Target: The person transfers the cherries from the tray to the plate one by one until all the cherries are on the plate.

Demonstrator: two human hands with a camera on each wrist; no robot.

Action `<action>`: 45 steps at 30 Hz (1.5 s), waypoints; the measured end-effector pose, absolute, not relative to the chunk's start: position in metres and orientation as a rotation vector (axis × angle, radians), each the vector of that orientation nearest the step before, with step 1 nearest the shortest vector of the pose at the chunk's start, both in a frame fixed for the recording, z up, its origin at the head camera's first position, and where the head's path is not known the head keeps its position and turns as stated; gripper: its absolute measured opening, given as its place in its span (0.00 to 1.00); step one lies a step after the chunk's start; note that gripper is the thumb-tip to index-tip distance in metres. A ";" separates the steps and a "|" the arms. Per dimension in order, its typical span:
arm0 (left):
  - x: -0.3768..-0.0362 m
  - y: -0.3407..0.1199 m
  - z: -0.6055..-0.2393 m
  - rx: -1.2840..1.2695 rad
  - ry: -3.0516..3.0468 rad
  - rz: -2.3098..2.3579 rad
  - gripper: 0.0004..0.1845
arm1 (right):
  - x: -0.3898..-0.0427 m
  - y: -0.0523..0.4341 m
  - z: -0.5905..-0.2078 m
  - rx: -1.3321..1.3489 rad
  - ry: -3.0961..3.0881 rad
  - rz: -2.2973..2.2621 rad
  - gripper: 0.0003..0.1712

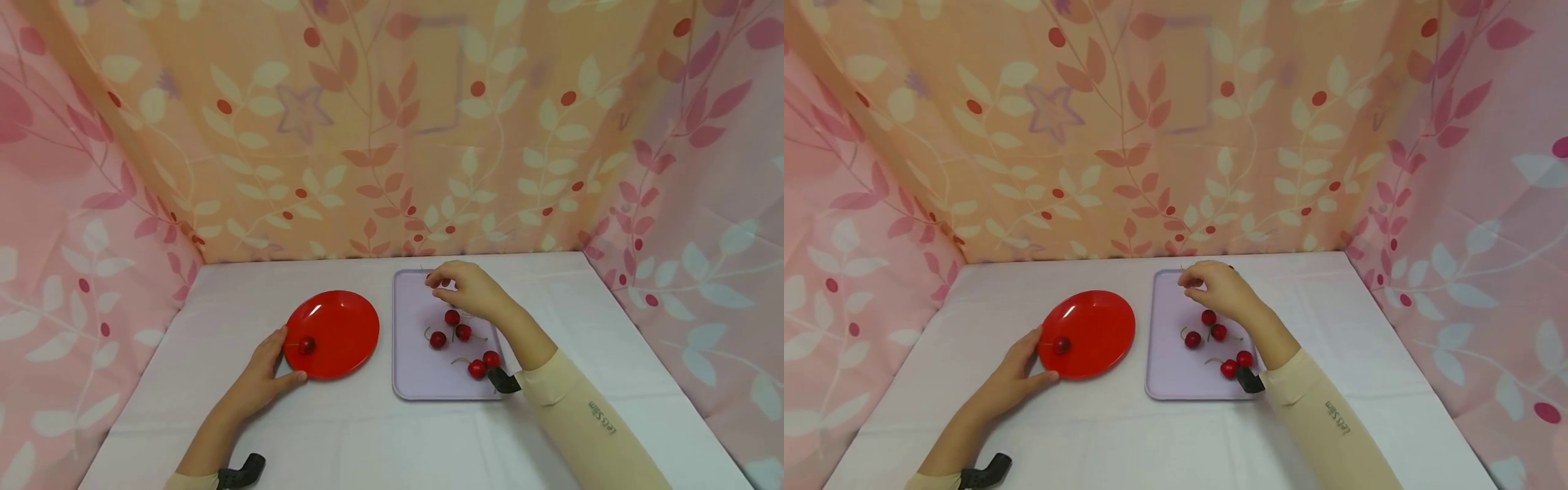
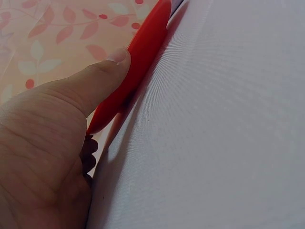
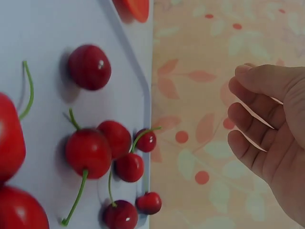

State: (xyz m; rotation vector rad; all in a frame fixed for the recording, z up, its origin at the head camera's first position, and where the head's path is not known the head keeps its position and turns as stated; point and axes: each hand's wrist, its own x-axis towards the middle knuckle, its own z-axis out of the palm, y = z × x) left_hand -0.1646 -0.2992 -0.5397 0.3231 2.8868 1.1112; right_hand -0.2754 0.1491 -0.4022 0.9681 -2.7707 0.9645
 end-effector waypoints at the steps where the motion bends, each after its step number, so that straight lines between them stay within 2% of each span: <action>1: -0.165 -0.299 -0.540 0.323 2.888 1.109 0.60 | -0.278 0.151 -0.404 0.958 -2.782 0.959 0.10; 12: -0.165 -0.301 -0.538 0.337 2.885 1.125 0.60 | -0.302 0.161 -0.424 0.903 -2.894 0.869 0.12; 26: -0.160 -0.298 -0.541 0.325 2.875 1.147 0.59 | -0.315 0.168 -0.454 0.888 -2.999 0.821 0.14; 38: -0.162 -0.297 -0.538 0.352 2.885 1.153 0.59 | -0.322 0.163 -0.467 0.865 -3.004 0.782 0.11; 45: -0.163 -0.299 -0.538 0.356 2.899 1.126 0.60 | -0.322 0.160 -0.471 0.841 -2.974 0.783 0.05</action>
